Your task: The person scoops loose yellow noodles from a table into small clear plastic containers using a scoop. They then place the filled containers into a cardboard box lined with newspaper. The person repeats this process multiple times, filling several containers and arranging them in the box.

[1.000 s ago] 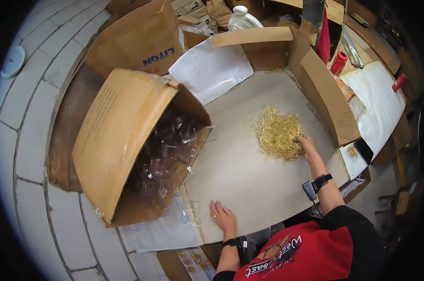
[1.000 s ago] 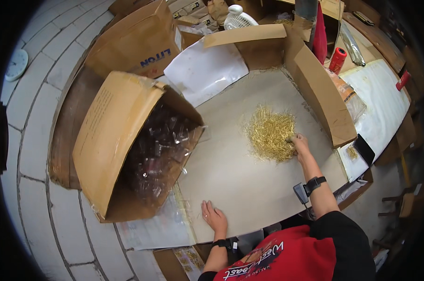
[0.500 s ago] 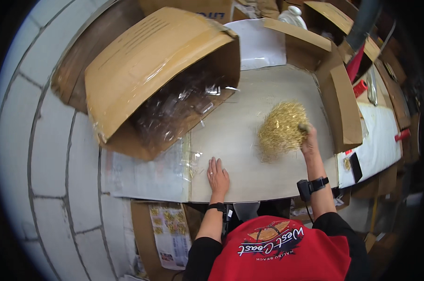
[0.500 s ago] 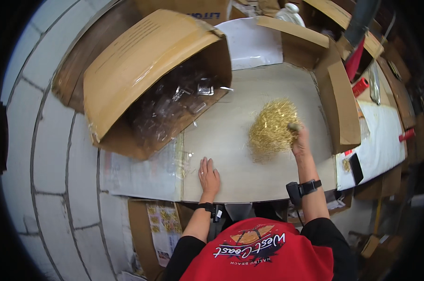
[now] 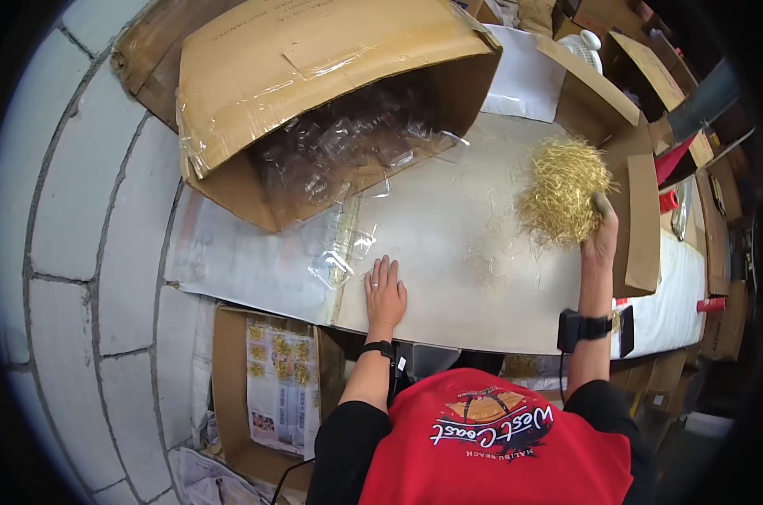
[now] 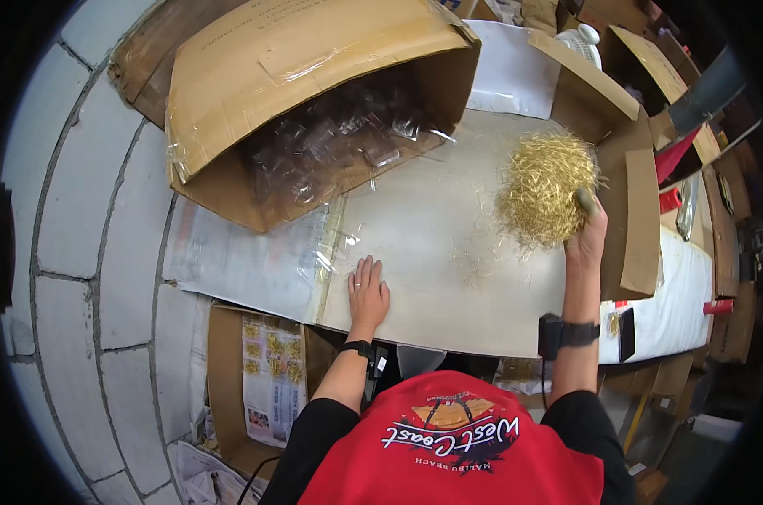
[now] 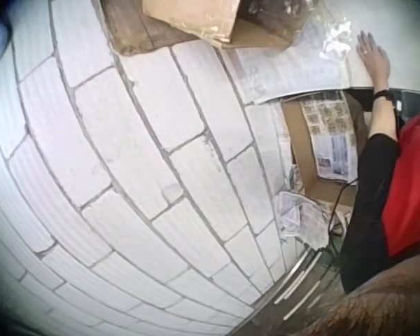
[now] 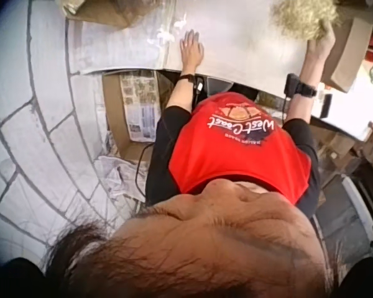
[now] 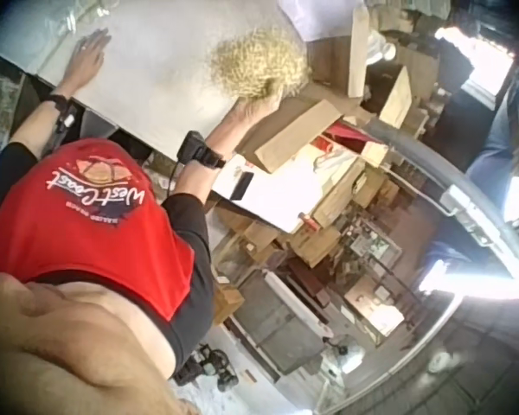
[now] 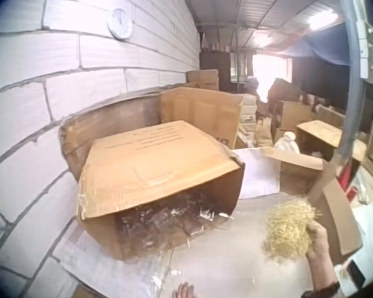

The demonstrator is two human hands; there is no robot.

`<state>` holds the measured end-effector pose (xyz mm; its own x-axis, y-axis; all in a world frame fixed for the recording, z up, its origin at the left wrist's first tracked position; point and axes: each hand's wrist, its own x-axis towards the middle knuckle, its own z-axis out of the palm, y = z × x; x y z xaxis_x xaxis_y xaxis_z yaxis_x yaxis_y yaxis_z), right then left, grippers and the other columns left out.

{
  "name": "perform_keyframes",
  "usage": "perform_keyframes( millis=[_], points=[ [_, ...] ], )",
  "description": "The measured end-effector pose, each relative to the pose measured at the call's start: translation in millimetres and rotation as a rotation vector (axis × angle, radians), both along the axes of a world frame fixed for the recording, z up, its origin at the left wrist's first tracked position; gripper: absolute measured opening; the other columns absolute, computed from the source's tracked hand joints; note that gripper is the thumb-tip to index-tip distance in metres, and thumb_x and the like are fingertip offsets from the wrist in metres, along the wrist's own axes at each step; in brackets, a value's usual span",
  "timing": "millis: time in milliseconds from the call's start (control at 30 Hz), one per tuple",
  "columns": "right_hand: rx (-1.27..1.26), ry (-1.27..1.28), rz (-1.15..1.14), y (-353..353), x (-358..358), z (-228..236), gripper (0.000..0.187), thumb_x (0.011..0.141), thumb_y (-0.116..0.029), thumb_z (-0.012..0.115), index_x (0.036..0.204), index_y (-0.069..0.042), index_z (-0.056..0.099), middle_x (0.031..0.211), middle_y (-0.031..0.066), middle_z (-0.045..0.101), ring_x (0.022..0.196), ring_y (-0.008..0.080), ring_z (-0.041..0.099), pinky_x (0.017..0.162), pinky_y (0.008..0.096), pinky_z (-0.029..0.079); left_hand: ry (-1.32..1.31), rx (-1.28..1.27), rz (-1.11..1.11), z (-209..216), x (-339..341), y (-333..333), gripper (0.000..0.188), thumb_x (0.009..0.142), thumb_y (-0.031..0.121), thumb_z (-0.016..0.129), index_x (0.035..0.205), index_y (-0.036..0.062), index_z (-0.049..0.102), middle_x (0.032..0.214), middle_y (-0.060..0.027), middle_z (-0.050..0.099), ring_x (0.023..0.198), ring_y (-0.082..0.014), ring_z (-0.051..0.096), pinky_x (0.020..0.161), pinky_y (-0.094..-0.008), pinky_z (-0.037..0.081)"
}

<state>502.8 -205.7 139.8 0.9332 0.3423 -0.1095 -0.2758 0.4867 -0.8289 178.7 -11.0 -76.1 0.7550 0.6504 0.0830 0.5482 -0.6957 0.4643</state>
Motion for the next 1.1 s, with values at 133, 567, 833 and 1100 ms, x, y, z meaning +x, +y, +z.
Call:
perform_keyframes(
  millis=[133, 567, 833, 1100],
  points=[
    [0.011, 0.025, -0.037, -14, 14, -37, 0.030, 0.088, -0.007, 0.056, 0.114, 0.008, 0.054, 0.107, 0.0140, 0.062, 0.098, 0.0223, 0.061, 0.087, 0.0323, 0.049, 0.008, 0.007, -0.026, 3, -4, -1, 0.051, 0.085, 0.019, 0.051, 0.133, 0.0086, 0.042, 0.144, -0.0113, 0.034, 0.136, -0.0279, 0.026, 0.110, -0.0494, 0.020],
    [0.006, 0.131, -0.031, 61, -33, -31, 0.026, 0.090, -0.005, 0.052, 0.113, 0.007, 0.053, 0.107, 0.0137, 0.061, 0.096, 0.0217, 0.060, 0.084, 0.0330, 0.050, -0.003, -0.019, -0.013, 6, 3, 7, 0.050, 0.085, 0.018, 0.050, 0.133, 0.0085, 0.042, 0.145, -0.0102, 0.033, 0.137, -0.0264, 0.025, 0.110, -0.0479, 0.019],
    [-0.029, 0.027, -0.053, 74, -32, -22, 0.023, 0.090, -0.010, 0.055, 0.108, 0.004, 0.058, 0.102, 0.0107, 0.063, 0.090, 0.0184, 0.060, 0.081, 0.0296, 0.049, 0.000, -0.049, -0.001, 3, -2, 6, 0.049, 0.085, 0.017, 0.050, 0.133, 0.0081, 0.043, 0.144, -0.0107, 0.034, 0.136, -0.0268, 0.026, 0.110, -0.0479, 0.019],
    [-0.308, -0.276, -0.158, 35, -31, 36, 0.029, 0.088, -0.014, 0.059, 0.112, 0.004, 0.058, 0.104, 0.0099, 0.063, 0.091, 0.0166, 0.060, 0.080, 0.0295, 0.048, -0.008, -0.039, -0.003, 3, -1, 3, 0.049, 0.084, 0.016, 0.050, 0.132, 0.0079, 0.044, 0.144, -0.0106, 0.034, 0.136, -0.0272, 0.026, 0.110, -0.0474, 0.019]
  ],
)
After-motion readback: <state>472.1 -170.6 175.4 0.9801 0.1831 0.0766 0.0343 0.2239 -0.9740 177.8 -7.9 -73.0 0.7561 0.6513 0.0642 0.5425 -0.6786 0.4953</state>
